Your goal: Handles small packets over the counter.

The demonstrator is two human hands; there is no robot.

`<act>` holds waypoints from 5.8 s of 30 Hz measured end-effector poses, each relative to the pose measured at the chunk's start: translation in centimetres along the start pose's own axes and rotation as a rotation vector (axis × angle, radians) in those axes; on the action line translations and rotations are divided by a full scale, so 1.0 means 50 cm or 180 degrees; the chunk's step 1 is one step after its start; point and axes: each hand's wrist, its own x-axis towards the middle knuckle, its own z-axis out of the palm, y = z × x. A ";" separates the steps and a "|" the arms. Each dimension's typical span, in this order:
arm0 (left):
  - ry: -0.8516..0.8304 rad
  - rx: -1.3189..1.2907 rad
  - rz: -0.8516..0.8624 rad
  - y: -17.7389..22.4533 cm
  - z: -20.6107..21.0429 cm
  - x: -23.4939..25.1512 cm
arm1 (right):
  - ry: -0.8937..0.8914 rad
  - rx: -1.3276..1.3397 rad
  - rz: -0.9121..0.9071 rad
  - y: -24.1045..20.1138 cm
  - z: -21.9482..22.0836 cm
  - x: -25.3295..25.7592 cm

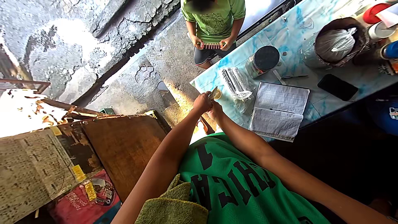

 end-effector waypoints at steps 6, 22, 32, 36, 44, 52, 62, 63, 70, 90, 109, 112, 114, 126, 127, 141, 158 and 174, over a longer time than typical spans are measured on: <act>0.0006 0.0027 -0.0047 0.005 -0.002 0.000 | -0.0010 0.0027 0.0072 0.000 -0.001 0.003; 0.0059 0.0070 0.0011 0.007 -0.003 -0.003 | -0.0014 0.0091 -0.0103 0.002 0.001 0.009; 0.0058 0.0023 -0.0002 0.005 -0.001 0.002 | -0.0095 -0.0035 -0.0187 0.004 -0.003 0.007; 0.0014 0.0138 -0.0152 0.013 -0.002 0.003 | -0.0121 0.0013 -0.0170 0.004 -0.013 0.025; 0.0060 0.0212 -0.0215 0.023 -0.007 -0.001 | 0.0077 0.0026 -0.0053 0.004 -0.015 0.031; 0.0009 0.0324 -0.0326 0.024 0.000 0.002 | 0.0000 -0.0096 -0.0149 0.008 -0.011 0.024; 0.0156 0.0131 -0.0223 0.027 0.004 0.001 | -0.0044 -0.0322 -0.0223 0.001 0.001 0.009; 0.0170 0.0125 -0.0221 0.027 0.004 0.001 | -0.0053 -0.0331 -0.0221 0.000 0.001 0.009; 0.0185 0.0121 -0.0224 0.027 0.003 0.006 | -0.0029 -0.0221 -0.0235 -0.006 0.007 0.005; 0.0225 0.0244 -0.0386 0.046 -0.005 -0.012 | -0.0064 -0.0568 -0.0176 -0.007 0.002 0.002; 0.0231 0.0228 -0.0392 0.040 -0.003 -0.008 | -0.0054 -0.0597 -0.0162 -0.009 0.009 -0.009; 0.0249 0.0283 -0.0452 0.042 -0.005 -0.008 | -0.0024 -0.0598 -0.0149 -0.009 0.007 -0.005; 0.0264 0.0260 -0.0457 0.038 -0.002 -0.006 | 0.0044 -0.0589 -0.0125 -0.015 0.010 -0.011; 0.0101 0.0436 -0.0704 0.042 -0.009 -0.011 | -0.0343 -0.0435 -0.0294 -0.006 0.002 -0.002; 0.0093 0.0438 -0.0714 0.043 -0.008 -0.011 | -0.0386 -0.0416 -0.0296 -0.005 0.001 -0.001; 0.0315 0.0117 -0.1117 0.051 -0.021 -0.019 | -0.0281 -0.0440 -0.0083 -0.011 -0.005 -0.003; 0.0310 0.0256 -0.1034 0.060 -0.021 -0.016 | 0.0047 -0.0373 0.0095 -0.017 0.002 0.001; 0.0273 0.0290 -0.1066 0.062 -0.024 -0.019 | -0.0032 -0.0389 0.0111 -0.019 0.006 -0.003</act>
